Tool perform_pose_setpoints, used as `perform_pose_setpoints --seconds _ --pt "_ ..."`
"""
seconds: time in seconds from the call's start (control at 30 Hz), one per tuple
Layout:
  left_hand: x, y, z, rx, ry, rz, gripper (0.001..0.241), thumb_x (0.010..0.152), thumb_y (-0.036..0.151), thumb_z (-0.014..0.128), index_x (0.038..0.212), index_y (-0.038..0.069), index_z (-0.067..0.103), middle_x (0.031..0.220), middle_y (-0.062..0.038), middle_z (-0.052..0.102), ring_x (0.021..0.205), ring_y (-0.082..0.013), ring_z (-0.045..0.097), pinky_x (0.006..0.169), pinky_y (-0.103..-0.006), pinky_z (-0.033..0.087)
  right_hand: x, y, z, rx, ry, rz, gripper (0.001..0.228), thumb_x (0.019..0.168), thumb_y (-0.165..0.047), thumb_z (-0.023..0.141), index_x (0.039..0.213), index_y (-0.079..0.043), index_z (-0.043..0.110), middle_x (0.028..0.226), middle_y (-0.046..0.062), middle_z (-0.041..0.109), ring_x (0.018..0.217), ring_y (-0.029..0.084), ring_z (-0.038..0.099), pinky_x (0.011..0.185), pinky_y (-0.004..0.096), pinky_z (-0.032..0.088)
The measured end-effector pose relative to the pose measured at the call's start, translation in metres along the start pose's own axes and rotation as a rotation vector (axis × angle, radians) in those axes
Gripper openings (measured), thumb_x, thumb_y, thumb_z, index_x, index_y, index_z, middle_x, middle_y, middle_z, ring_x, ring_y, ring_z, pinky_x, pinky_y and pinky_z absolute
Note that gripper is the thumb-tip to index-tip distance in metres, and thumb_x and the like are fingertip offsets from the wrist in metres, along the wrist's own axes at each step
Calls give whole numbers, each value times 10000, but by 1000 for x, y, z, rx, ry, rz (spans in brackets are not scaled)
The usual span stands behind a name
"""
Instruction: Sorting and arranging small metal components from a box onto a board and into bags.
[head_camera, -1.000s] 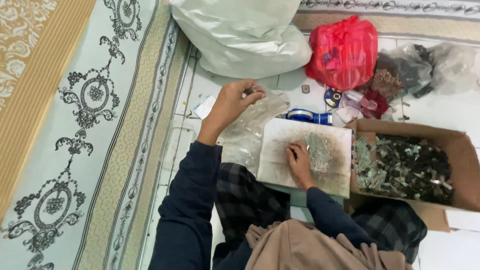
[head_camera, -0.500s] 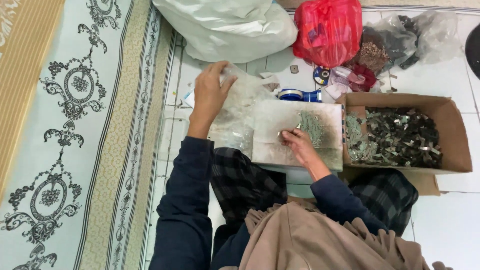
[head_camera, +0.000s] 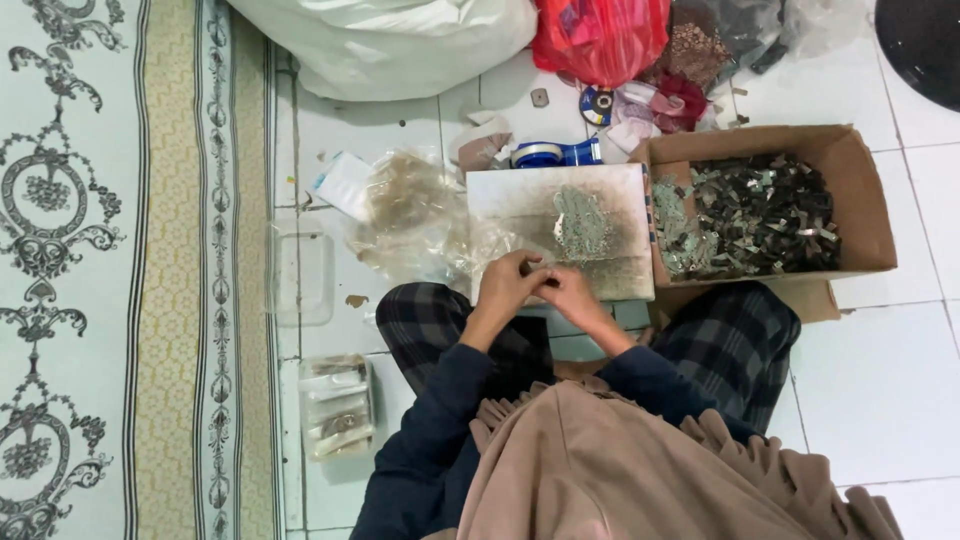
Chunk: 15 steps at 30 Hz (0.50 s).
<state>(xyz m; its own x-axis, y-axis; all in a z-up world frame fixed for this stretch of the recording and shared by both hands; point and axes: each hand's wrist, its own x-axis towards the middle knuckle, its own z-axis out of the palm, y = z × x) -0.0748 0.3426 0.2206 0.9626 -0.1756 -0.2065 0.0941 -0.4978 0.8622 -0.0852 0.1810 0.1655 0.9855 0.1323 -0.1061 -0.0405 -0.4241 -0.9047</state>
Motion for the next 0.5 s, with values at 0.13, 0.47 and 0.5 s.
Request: perform_pose_setpoints --seconds 0.13,0.47,0.5 --pt "11 -30 -1 -36 36 5 251 927 203 737 1147 82 761 802 -151 749 766 -303 746 678 -387 581 -6 -4 -5 76 4 -26 181 806 -202 863 785 -54 761 650 105 693 705 174 667 625 356 525" --pt "-4 50 -63 19 186 24 348 900 -31 557 1224 2 682 880 -159 632 820 -312 693 736 -419 581 56 -5 -67 310 71 55 212 913 -251 810 1061 -101 791 885 77 731 841 156 660 730 289 536" --pt "-1 56 -65 17 213 44 361 888 -47 556 1224 10 675 911 -164 611 841 -341 696 752 -437 577 69 -5 -76 148 114 5 259 938 -262 811 1141 -102 792 975 132 745 937 219 679 785 353 538"
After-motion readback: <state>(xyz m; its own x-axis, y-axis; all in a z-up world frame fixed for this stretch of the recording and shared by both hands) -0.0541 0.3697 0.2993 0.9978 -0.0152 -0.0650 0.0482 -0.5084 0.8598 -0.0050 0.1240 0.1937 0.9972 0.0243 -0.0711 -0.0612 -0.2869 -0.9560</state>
